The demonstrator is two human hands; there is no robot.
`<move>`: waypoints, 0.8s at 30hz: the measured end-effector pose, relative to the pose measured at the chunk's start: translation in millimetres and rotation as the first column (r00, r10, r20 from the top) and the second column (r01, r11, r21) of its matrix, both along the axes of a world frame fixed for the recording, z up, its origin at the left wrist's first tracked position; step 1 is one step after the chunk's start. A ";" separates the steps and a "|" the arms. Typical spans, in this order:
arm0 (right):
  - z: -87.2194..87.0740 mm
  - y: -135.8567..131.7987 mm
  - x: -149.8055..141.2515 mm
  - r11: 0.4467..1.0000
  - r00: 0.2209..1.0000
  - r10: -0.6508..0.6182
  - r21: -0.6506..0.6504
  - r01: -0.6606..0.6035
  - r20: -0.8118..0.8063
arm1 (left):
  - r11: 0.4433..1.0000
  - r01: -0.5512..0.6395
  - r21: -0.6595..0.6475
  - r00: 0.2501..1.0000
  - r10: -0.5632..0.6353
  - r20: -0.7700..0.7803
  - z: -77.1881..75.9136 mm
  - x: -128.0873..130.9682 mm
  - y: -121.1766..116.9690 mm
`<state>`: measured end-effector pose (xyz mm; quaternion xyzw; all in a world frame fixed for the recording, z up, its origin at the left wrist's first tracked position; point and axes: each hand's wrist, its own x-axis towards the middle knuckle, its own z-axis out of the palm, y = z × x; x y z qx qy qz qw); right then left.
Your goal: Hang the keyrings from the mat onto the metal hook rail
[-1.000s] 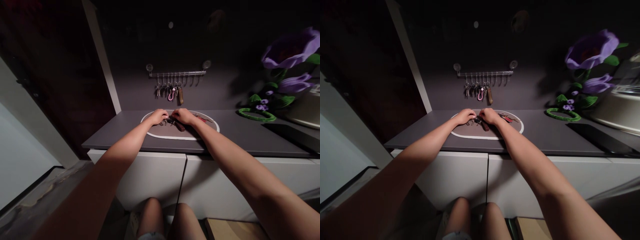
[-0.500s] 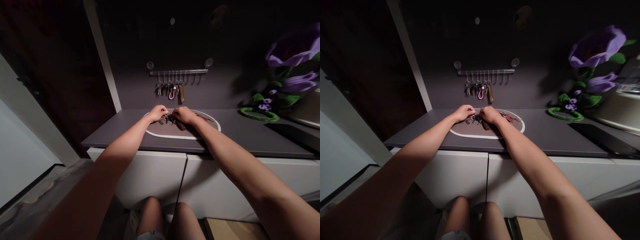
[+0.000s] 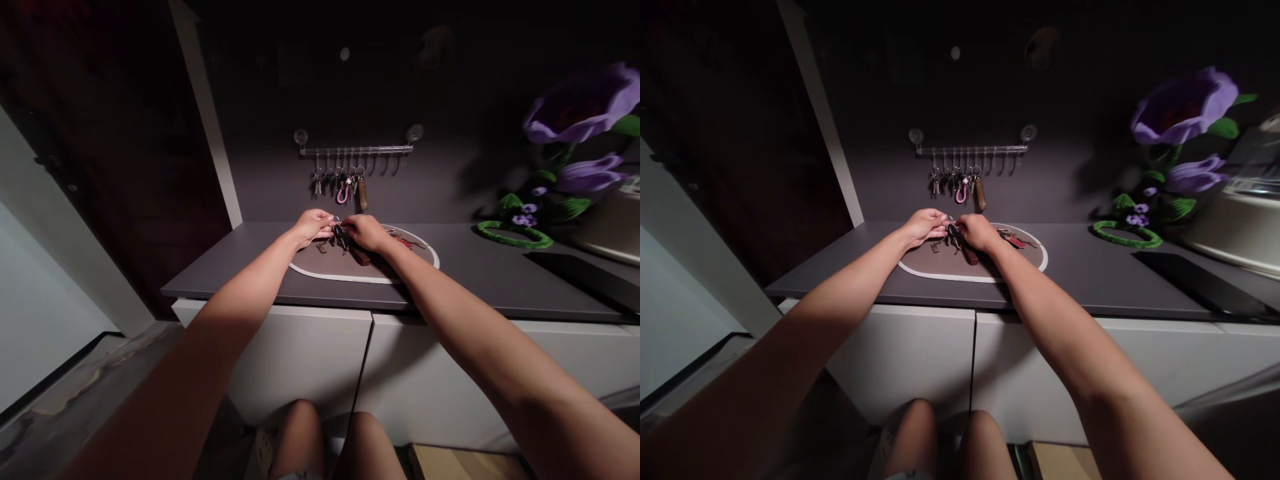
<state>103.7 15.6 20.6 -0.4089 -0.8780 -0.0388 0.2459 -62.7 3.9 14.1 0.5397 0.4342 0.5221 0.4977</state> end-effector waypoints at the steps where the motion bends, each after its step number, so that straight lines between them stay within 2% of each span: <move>1: 0.5 -0.7 -0.2 1.000 1.000 0.002 0.010 -0.002 -0.017 | 1.000 0.001 0.003 1.000 -0.001 0.022 0.5 -0.1 0.7; 8: 3.9 -9.0 -3.1 0.998 0.974 0.055 0.046 -0.047 -0.219 | 0.999 0.013 0.035 0.985 -0.019 0.170 6.4 1.2 -3.1; 15: 3.0 -8.7 -6.8 0.987 0.912 0.162 0.067 -0.148 -0.377 | 0.998 0.026 0.064 0.980 -0.039 0.195 8.7 0.8 -5.1; 24: -2.1 -3.7 -9.0 0.981 0.848 0.148 -0.033 -0.192 -0.510 | 0.996 0.048 0.069 0.966 -0.064 0.249 10.6 2.6 -7.8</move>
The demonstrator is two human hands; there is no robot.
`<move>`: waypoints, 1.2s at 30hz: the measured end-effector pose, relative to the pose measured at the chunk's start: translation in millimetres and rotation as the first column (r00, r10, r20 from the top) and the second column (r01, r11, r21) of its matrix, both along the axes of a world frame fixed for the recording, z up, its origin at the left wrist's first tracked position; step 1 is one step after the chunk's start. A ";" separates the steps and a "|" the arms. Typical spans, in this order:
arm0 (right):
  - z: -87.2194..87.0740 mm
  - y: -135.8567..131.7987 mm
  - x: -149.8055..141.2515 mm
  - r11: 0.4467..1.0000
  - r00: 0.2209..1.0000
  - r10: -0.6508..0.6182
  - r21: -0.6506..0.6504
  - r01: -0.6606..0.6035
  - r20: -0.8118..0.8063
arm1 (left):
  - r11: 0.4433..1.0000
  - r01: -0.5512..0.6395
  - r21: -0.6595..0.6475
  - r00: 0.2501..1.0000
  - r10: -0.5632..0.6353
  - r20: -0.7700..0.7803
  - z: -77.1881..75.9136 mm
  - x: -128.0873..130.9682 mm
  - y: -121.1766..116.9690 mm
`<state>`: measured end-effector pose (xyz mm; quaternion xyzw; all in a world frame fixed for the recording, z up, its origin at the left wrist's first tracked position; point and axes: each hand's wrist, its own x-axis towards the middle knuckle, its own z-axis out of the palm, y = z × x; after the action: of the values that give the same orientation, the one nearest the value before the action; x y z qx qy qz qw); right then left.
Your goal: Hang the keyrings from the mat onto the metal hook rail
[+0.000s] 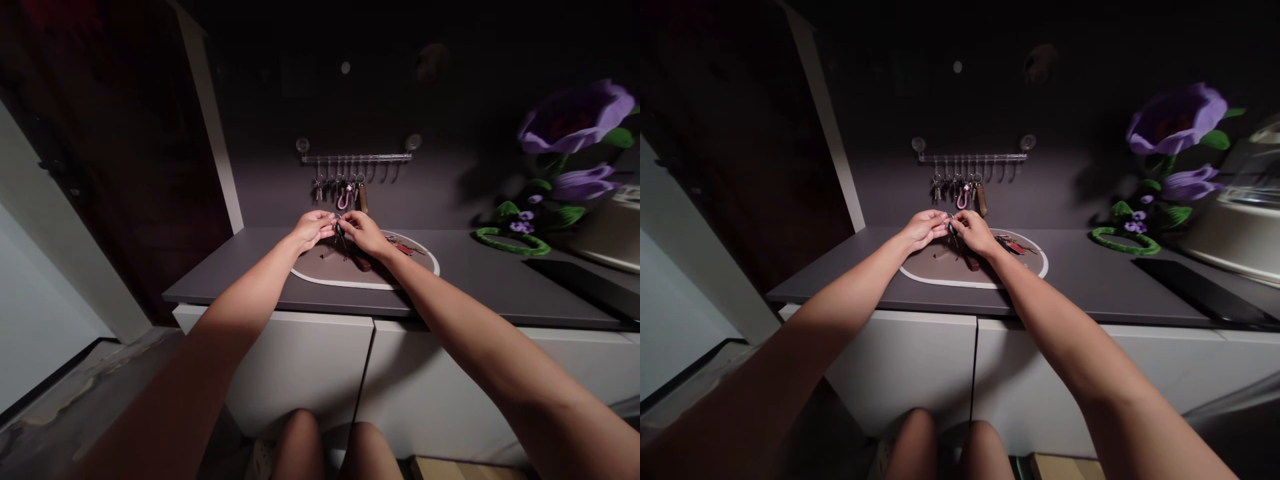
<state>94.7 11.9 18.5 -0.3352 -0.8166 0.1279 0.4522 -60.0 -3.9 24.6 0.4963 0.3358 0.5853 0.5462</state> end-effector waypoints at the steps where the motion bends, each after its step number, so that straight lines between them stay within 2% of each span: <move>1: -1.1 1.5 -0.3 1.000 1.000 0.011 -0.019 -0.012 -0.023 | 1.000 0.001 0.003 1.000 -0.001 0.002 0.0 0.2 -0.4; 7: -4.6 9.2 -1.1 0.990 0.986 0.046 -0.125 -0.066 -0.158 | 0.999 0.020 0.032 1.000 -0.020 0.001 -2.1 0.8 0.7; 17: -2.3 6.7 2.6 0.976 0.921 0.123 -0.123 -0.180 -0.371 | 0.993 0.064 0.097 0.997 -0.067 0.029 -3.1 4.7 -0.8; 24: -4.8 14.9 8.6 0.977 0.860 0.057 -0.151 -0.154 -0.507 | 0.987 0.119 0.110 0.993 -0.118 -0.012 -7.4 8.4 0.5; 28: 2.1 17.4 11.8 0.967 0.781 -0.031 -0.217 -0.134 -0.623 | 0.991 0.055 0.121 0.991 -0.039 -0.128 -11.8 11.0 2.5; 31: 13.6 20.0 14.7 0.963 0.720 -0.069 -0.234 -0.133 -0.690 | 0.988 -0.001 0.157 0.962 0.043 -0.268 -16.3 12.7 6.1; 34: 29.8 23.7 17.6 0.954 0.677 -0.097 -0.261 -0.145 -0.729 | 0.967 -0.039 0.252 0.887 0.149 -0.438 -20.5 14.1 9.5; 36: 41.7 27.0 19.2 0.944 0.659 -0.136 -0.298 -0.140 -0.739 | 0.932 -0.044 0.359 0.794 0.251 -0.553 -22.5 14.7 10.0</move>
<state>113.9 39.0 60.2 -0.3220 -0.5236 0.3897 0.6858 -45.3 6.2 2.1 0.7089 0.4249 0.4906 0.2762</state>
